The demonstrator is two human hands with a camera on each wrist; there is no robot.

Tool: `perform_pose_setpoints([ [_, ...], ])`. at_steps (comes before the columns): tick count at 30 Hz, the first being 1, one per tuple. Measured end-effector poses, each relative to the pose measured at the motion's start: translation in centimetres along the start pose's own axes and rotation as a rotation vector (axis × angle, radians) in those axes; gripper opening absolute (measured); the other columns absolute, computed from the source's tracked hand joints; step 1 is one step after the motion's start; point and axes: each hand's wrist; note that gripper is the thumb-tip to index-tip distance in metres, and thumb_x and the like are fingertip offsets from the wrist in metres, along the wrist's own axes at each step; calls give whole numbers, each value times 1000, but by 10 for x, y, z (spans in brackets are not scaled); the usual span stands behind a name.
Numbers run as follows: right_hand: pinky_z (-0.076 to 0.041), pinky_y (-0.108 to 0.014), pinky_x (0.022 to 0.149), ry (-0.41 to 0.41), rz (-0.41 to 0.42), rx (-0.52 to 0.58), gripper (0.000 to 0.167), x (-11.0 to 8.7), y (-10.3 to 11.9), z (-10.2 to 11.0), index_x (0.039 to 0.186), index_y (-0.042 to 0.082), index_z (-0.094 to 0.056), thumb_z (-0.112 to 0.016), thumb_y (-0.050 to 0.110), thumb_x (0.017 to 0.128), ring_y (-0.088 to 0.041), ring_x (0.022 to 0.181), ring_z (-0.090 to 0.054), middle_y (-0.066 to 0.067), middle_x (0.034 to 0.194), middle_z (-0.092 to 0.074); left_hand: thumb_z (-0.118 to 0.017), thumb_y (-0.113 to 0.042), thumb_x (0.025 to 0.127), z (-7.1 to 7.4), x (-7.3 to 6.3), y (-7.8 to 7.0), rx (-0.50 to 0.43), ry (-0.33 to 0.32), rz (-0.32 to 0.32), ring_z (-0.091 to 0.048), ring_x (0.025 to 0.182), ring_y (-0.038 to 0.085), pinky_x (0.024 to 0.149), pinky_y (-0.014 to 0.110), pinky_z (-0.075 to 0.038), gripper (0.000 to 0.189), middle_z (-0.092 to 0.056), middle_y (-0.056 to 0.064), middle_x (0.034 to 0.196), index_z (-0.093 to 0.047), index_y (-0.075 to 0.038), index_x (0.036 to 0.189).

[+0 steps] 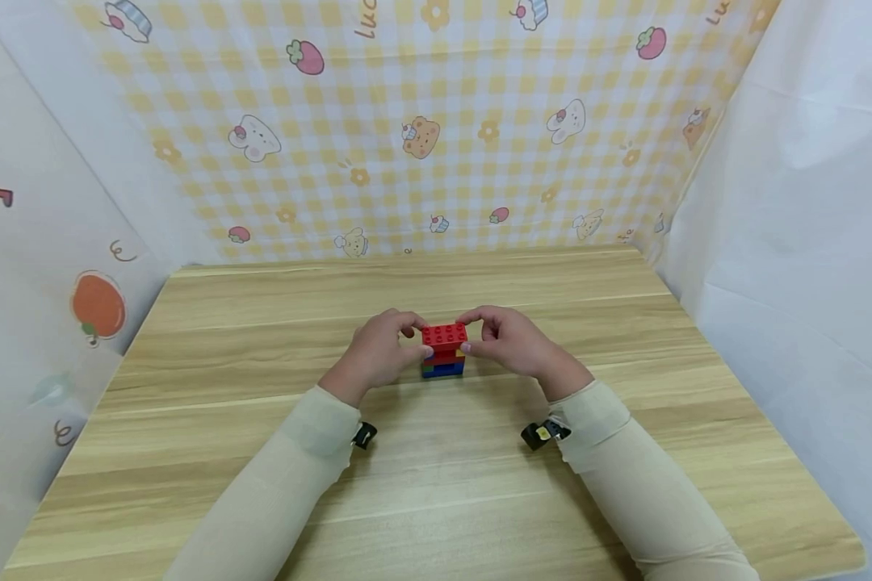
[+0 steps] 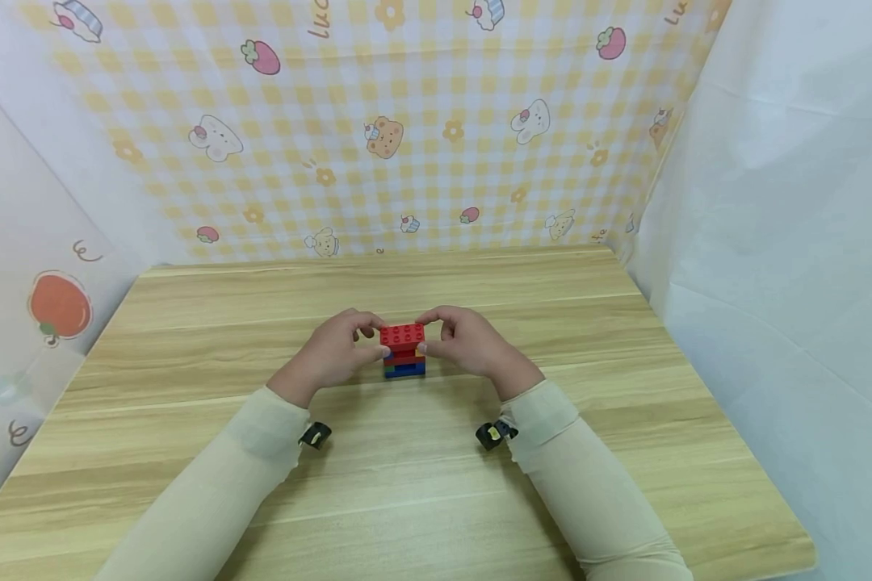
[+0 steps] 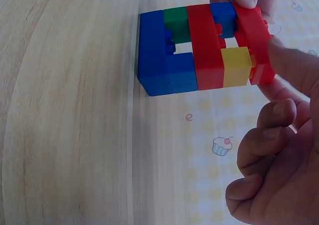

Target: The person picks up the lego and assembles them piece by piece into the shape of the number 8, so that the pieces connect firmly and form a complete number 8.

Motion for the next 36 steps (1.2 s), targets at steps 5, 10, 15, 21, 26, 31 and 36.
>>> perform_pose_setpoints([
  [5,-37,-28,53,-6,-10,-6,35,1,-1,-2,130,9,-70,-78,16,97,-17,57,-42,-1,69,-48,-75,-38,99,0,0,0,9,4,2,-59,108,29,91,47,-50,38,-65,9,131,-69,-23,133],
  [10,-37,-28,53,-3,-8,-27,35,1,-1,-1,130,9,-70,-78,16,97,-17,57,-42,-1,69,-49,-75,-39,98,0,-1,-2,19,7,7,-60,110,30,93,49,-50,39,-65,10,132,-69,-23,134],
  [15,-37,-28,53,-3,-10,-47,35,1,0,-1,130,9,-70,-78,16,97,-17,57,-43,-1,69,-49,-75,-38,99,1,-1,-2,24,10,5,-59,113,30,96,51,-48,39,-65,9,131,-69,-23,133],
  [21,-38,-29,54,-6,-22,-62,34,1,-1,-1,130,10,-71,-78,17,97,-17,57,-43,-1,69,-49,-75,-38,99,1,0,-3,33,7,-1,-59,115,31,102,54,-42,37,-65,10,131,-70,-22,132],
  [26,-38,-29,54,-8,-31,-74,34,0,0,-1,130,12,-71,-78,20,97,-17,58,-43,-1,70,-49,-75,-38,99,2,-1,-4,40,15,4,-59,114,31,101,53,-44,38,-65,11,132,-69,-22,133],
  [31,-37,-29,54,-13,-33,-79,34,0,0,-2,130,13,-71,-78,20,97,-17,58,-43,-1,70,-50,-74,-38,99,2,-1,-4,39,14,-1,-59,115,31,104,55,-41,37,-65,11,132,-70,-22,132],
  [36,-38,-29,54,-13,-31,-76,35,0,-1,-3,131,12,-71,-78,20,98,-17,58,-43,-2,70,-50,-74,-38,99,3,-1,-3,42,17,-6,-59,114,31,103,55,-42,35,-65,10,132,-70,-23,130],
])
Point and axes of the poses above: each hand's wrist, its own x-axis towards the middle knuckle, its own z-axis out of the back of the hand, y = z × x
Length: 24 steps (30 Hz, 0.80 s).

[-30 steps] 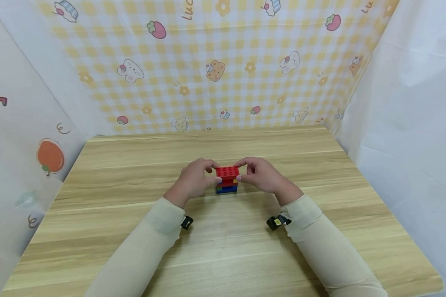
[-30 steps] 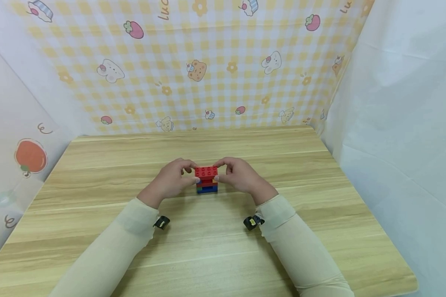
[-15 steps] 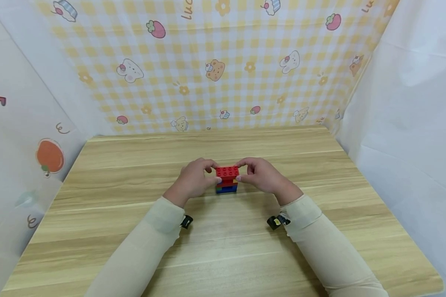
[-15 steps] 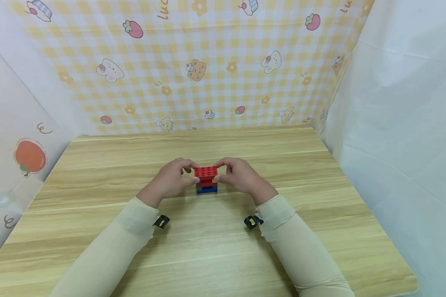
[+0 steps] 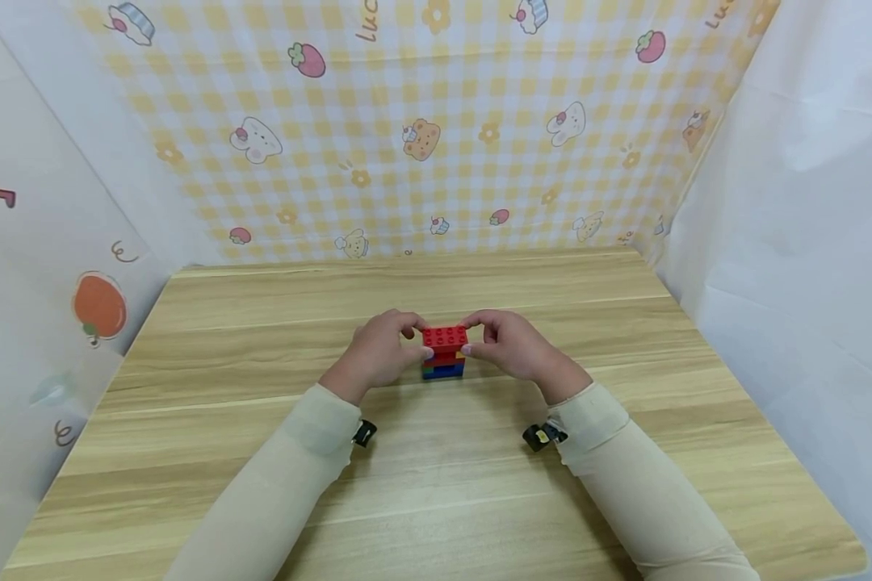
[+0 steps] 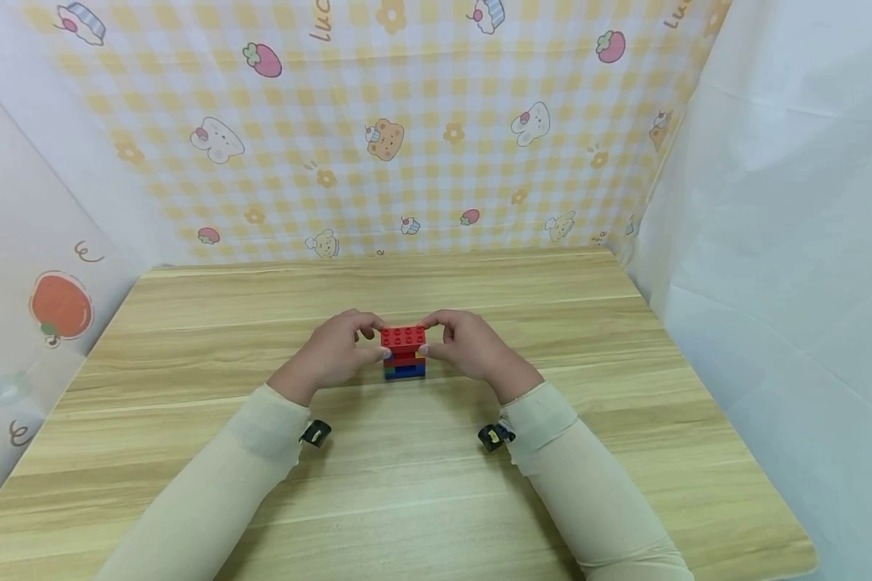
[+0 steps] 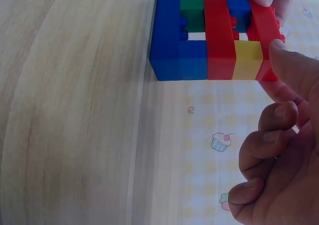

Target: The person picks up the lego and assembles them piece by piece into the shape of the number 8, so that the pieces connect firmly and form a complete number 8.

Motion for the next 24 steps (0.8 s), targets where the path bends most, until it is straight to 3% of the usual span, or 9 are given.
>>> perform_pose_setpoints([
  [14,-39,-31,54,-10,-5,-37,37,2,1,1,132,13,-71,-78,25,98,-18,58,-44,-2,70,-50,-75,-39,98,6,2,-3,-12,21,33,-56,119,32,107,56,-39,36,-64,7,132,-71,-25,131],
  [24,-40,-31,55,-11,-8,-64,36,4,6,2,133,13,-70,-76,26,99,-18,59,-45,-3,71,-51,-75,-41,97,11,9,0,-29,48,68,-57,115,31,95,49,-51,36,-62,4,131,-72,-26,130],
])
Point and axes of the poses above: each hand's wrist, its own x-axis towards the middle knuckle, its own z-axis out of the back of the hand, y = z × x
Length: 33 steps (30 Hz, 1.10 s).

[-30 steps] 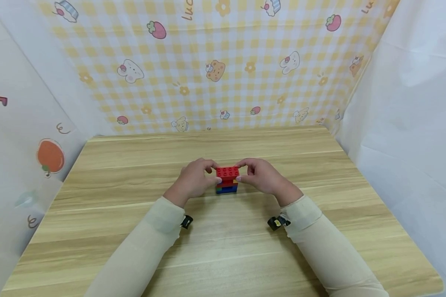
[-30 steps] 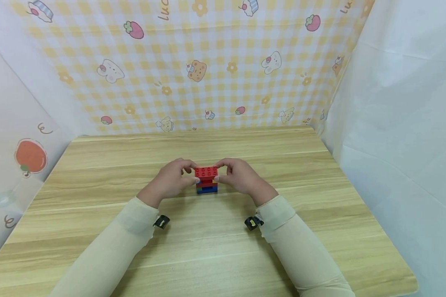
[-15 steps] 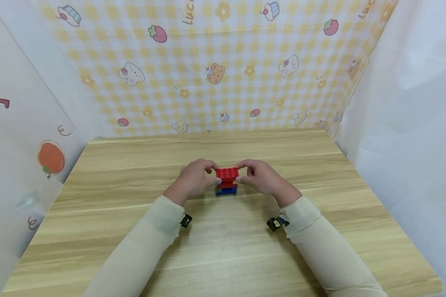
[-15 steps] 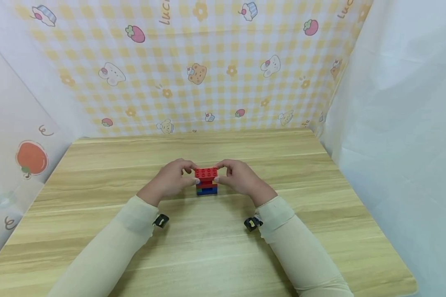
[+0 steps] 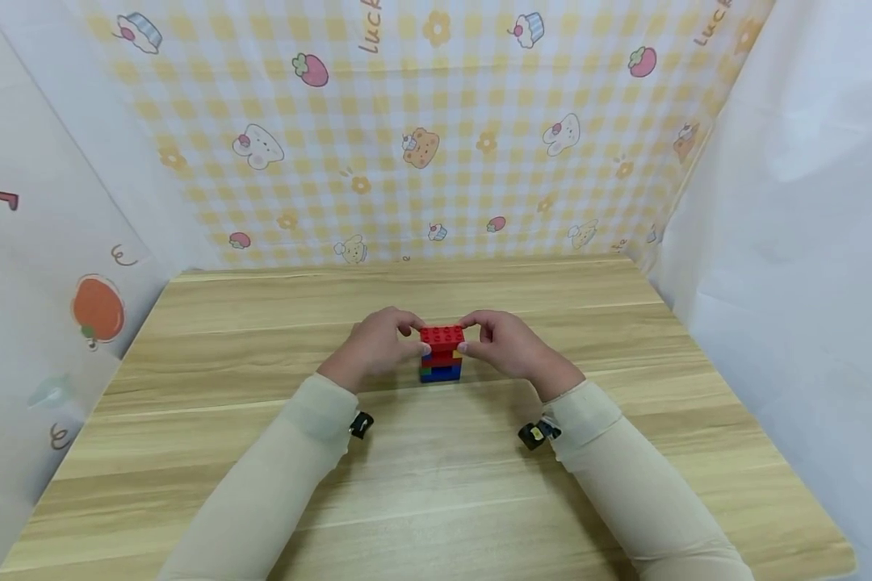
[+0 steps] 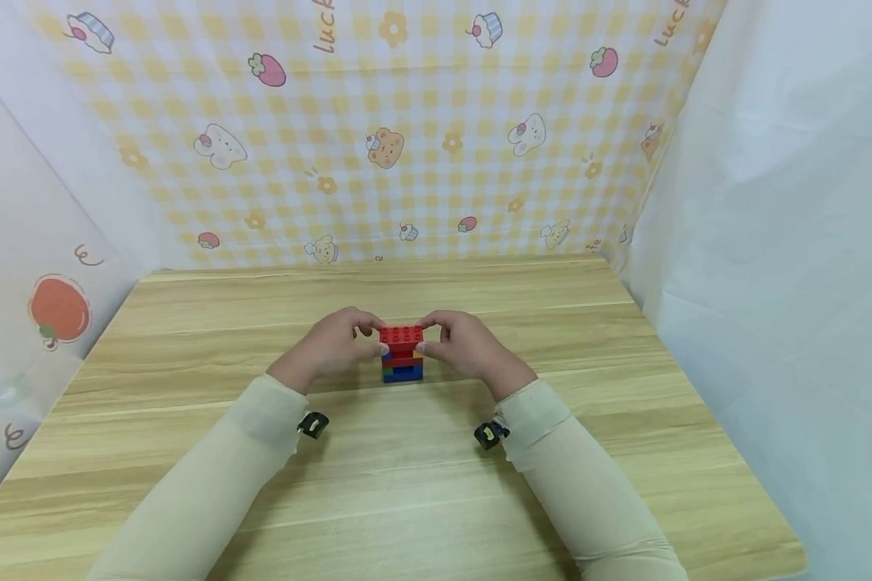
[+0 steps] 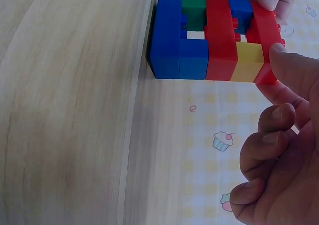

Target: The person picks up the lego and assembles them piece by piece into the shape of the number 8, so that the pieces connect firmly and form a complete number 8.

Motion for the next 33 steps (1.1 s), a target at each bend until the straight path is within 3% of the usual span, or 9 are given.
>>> perform_pose_setpoints([
  [14,-39,-30,56,6,0,-70,40,4,0,-1,138,19,-69,-74,33,100,-19,62,-45,-2,72,-50,-70,-39,101,8,5,1,-68,64,24,-54,115,31,94,45,-51,40,-59,7,133,-69,-20,138],
  [21,-39,-32,59,70,38,-199,76,0,0,-3,156,26,-51,-86,38,89,-19,67,-46,-3,78,-52,-69,-38,102,10,8,8,-84,80,7,-55,113,31,96,45,-51,41,-61,8,128,-69,-18,137],
  [28,-54,-37,76,137,21,-327,103,-7,3,-11,163,37,-36,-94,44,78,-21,93,-59,-5,107,-66,-68,-36,104,9,11,15,-87,105,-9,-57,109,29,96,44,-51,34,-66,6,120,-71,-15,130],
  [33,-58,-42,87,161,28,-440,113,-10,5,-19,165,34,-30,-96,48,74,-20,100,-65,-4,123,-71,-65,-34,106,7,9,19,-89,150,-5,-58,108,28,98,45,-50,30,-68,6,120,-72,-13,126],
])
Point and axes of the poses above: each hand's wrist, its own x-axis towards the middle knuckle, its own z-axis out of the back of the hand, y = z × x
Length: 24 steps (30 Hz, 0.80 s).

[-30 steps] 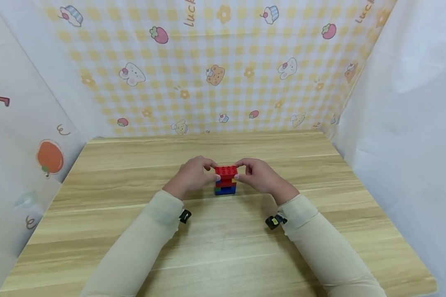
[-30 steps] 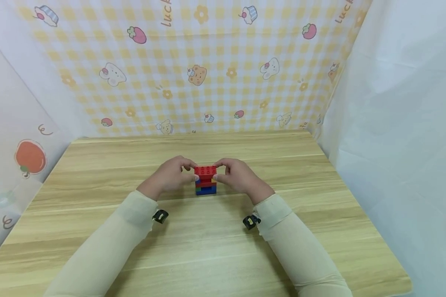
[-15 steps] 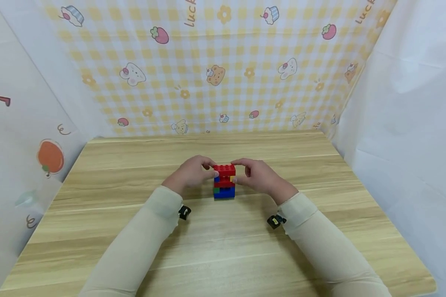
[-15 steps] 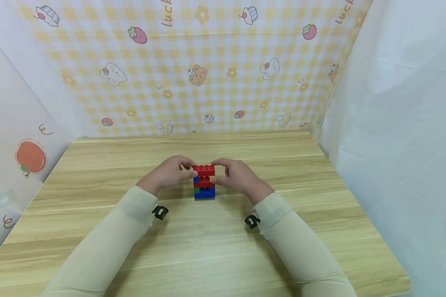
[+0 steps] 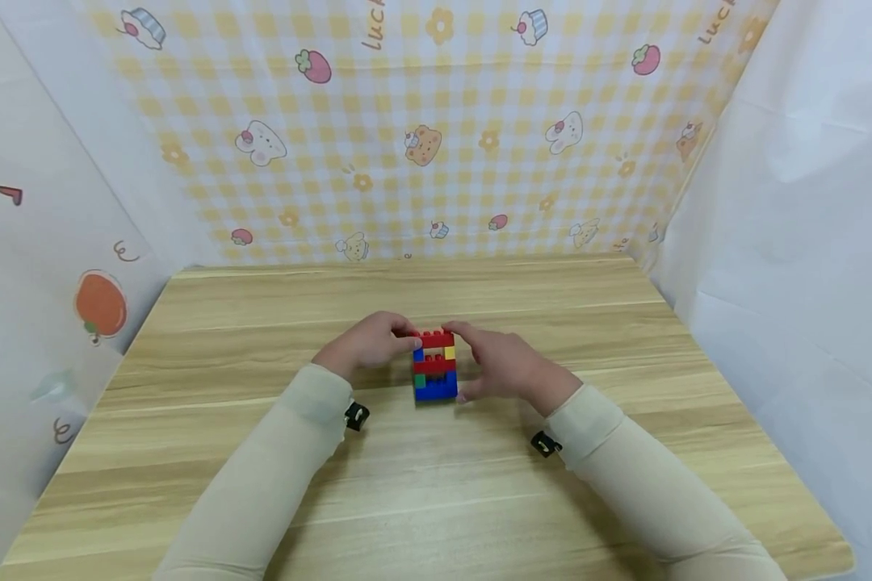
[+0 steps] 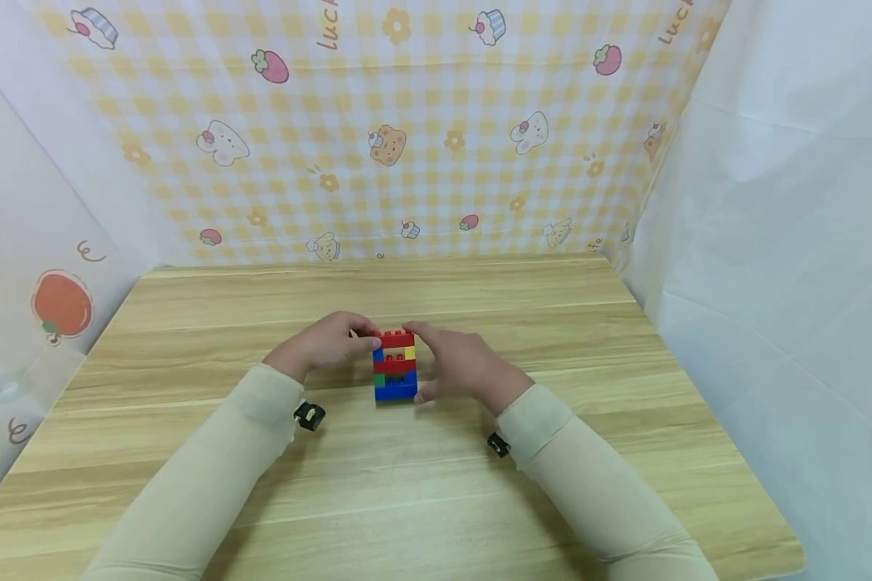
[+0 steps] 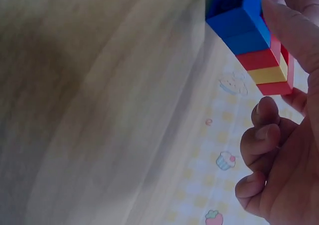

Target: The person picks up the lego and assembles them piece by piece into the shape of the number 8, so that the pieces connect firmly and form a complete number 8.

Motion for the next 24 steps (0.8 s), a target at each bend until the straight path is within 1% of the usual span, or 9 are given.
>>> perform_pose_setpoints([
  [4,-57,-43,90,2,13,-63,115,1,5,-3,164,28,-31,-97,50,72,-18,102,-68,-3,134,-71,-64,-34,106,-2,-1,3,4,17,4,-57,108,28,97,45,-50,30,-68,6,119,-72,-13,125],
  [6,-57,-45,93,1,13,-74,115,1,7,-4,163,26,-32,-97,49,71,-19,106,-69,-3,140,-68,-63,-35,107,-4,-1,4,5,16,3,-57,108,28,97,45,-50,30,-68,6,119,-71,-12,125],
  [8,-57,-45,92,3,11,-82,114,2,8,-5,162,25,-32,-97,49,72,-19,106,-70,-3,139,-69,-62,-36,107,-6,-1,6,6,10,-4,-57,109,28,98,46,-49,33,-67,7,121,-70,-12,127],
  [11,-57,-45,92,9,7,-80,113,2,9,-5,162,24,-31,-96,50,73,-20,105,-70,-4,137,-70,-64,-41,106,-8,-3,8,11,-16,-4,-58,115,30,102,50,-50,43,-64,9,131,-65,-14,139],
  [14,-58,-45,90,22,2,-62,113,4,7,-5,162,24,-29,-95,50,74,-21,102,-69,-5,129,-72,-72,-43,100,-10,-6,10,40,-33,-2,-60,121,32,104,55,-51,60,-58,11,142,-54,-21,152],
  [16,-58,-44,88,37,-9,-37,112,6,5,-4,162,26,-29,-95,50,74,-21,97,-67,-5,120,-72,-80,-43,94,-11,-9,10,73,-41,-2,-60,124,33,104,57,-51,72,-57,11,146,-48,-25,156],
  [18,-57,-42,83,53,-18,-11,112,7,3,-4,162,28,-28,-95,49,75,-21,93,-64,-3,110,-70,-85,-43,89,-12,-11,10,122,-39,-16,-59,127,34,104,58,-50,81,-56,12,147,-45,-28,158],
  [22,-53,-37,76,81,-30,40,112,10,-1,-3,163,30,-27,-95,47,75,-22,85,-61,-2,96,-65,-90,-46,82,-16,-17,8,232,-47,-40,-55,131,35,112,63,-41,92,-57,11,146,-43,-31,160],
  [24,-52,-37,74,87,-26,59,111,11,-2,-2,163,30,-28,-95,46,76,-22,84,-60,-2,93,-64,-91,-47,80,-18,-19,7,277,-52,-41,-54,132,35,113,64,-37,96,-57,11,146,-42,-31,160],
])
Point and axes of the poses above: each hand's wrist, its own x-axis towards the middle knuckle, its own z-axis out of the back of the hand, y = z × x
